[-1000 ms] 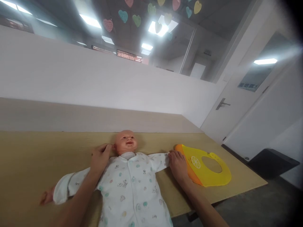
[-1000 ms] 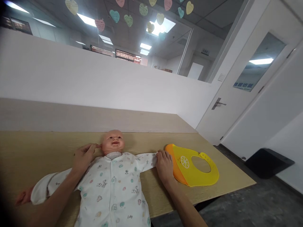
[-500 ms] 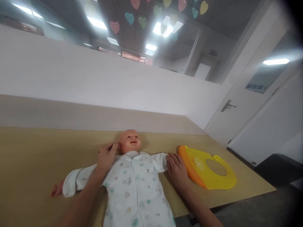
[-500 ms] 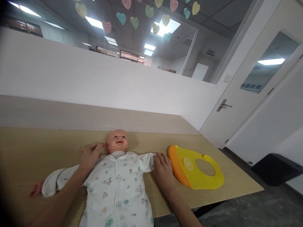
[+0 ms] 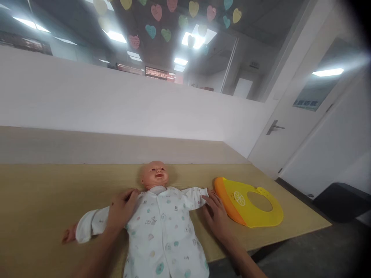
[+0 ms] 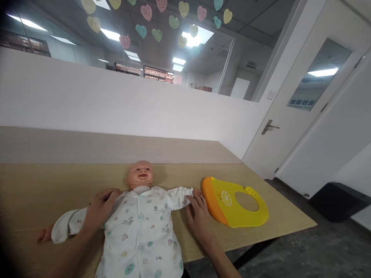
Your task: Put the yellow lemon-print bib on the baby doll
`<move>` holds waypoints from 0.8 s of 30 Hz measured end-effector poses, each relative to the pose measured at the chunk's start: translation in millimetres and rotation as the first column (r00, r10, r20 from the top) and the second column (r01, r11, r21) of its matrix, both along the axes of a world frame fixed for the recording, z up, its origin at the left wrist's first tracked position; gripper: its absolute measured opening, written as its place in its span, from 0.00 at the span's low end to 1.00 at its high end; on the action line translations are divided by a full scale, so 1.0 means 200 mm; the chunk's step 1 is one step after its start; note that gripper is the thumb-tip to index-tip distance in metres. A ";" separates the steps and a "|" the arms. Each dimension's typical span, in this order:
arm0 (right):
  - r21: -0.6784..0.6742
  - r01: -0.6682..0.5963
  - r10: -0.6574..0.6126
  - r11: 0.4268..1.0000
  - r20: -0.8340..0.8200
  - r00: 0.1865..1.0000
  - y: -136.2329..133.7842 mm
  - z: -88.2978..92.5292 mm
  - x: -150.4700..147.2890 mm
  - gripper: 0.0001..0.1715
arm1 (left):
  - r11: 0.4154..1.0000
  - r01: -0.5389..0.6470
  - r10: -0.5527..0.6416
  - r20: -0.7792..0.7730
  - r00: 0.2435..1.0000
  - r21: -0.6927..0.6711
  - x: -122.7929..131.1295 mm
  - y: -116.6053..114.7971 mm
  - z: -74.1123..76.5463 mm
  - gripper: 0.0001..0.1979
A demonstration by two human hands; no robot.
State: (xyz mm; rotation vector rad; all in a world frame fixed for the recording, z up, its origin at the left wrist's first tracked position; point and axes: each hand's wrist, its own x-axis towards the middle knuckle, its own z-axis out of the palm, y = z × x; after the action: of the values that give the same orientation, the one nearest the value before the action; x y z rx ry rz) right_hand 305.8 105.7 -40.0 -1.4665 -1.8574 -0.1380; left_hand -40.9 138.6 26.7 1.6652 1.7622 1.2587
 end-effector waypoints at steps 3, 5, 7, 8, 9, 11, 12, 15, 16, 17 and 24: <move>-0.077 -0.028 0.006 0.997 -0.276 0.961 0.07 0.06 0.01 0.17 | 0.998 0.030 -0.032 -0.039 0.999 -0.047 0.00 0.01 -0.01 0.16; -0.193 -0.074 -0.019 0.978 -0.440 0.898 0.12 0.10 0.04 0.19 | 0.999 0.030 -0.031 -0.039 0.999 -0.041 0.00 0.02 -0.02 0.16; -0.284 -0.134 -0.049 0.949 -0.556 0.830 0.15 0.12 0.07 0.22 | 0.999 0.015 -0.016 -0.026 1.000 -0.038 -0.01 0.02 -0.02 0.16; -0.309 -0.163 -0.057 0.937 -0.596 0.801 0.15 0.13 0.09 0.23 | 0.999 0.008 -0.009 -0.021 1.000 -0.040 -0.01 0.02 -0.02 0.16; -0.324 -0.187 -0.062 0.927 -0.625 0.779 0.15 0.14 0.10 0.22 | 0.999 0.006 -0.007 -0.019 1.000 -0.043 -0.01 0.02 -0.02 0.16; -0.349 -0.220 -0.066 0.911 -0.650 0.757 0.14 0.15 0.12 0.20 | 0.999 0.013 -0.013 -0.021 1.000 -0.040 -0.01 0.02 -0.02 0.16; -0.366 -0.228 -0.068 0.902 -0.643 0.763 0.13 0.15 0.13 0.19 | 0.999 0.020 -0.021 -0.022 1.000 -0.031 -0.01 0.02 -0.02 0.16; -0.437 -0.217 -0.068 0.873 -0.550 0.832 0.12 0.14 0.15 0.18 | 0.999 0.030 -0.031 -0.020 0.999 -0.017 -0.01 0.03 -0.03 0.16; -0.454 -0.222 -0.053 0.863 -0.518 0.854 0.12 0.14 0.15 0.19 | 0.999 0.031 -0.032 -0.023 0.999 -0.020 0.00 0.03 -0.03 0.16; -0.464 -0.230 -0.036 0.855 -0.496 0.868 0.13 0.14 0.15 0.19 | 0.999 0.031 -0.032 -0.023 0.999 -0.029 0.00 0.03 -0.03 0.16; -0.393 -0.257 -0.014 0.883 -0.570 0.822 0.16 0.12 0.13 0.23 | 0.999 0.034 -0.036 -0.036 0.999 -0.036 0.00 0.03 -0.02 0.17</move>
State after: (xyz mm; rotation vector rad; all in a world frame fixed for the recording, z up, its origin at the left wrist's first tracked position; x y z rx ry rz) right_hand 331.0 137.5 -16.0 -1.4628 -1.5284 0.7754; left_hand -41.7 144.0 21.9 1.7025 1.7587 1.1819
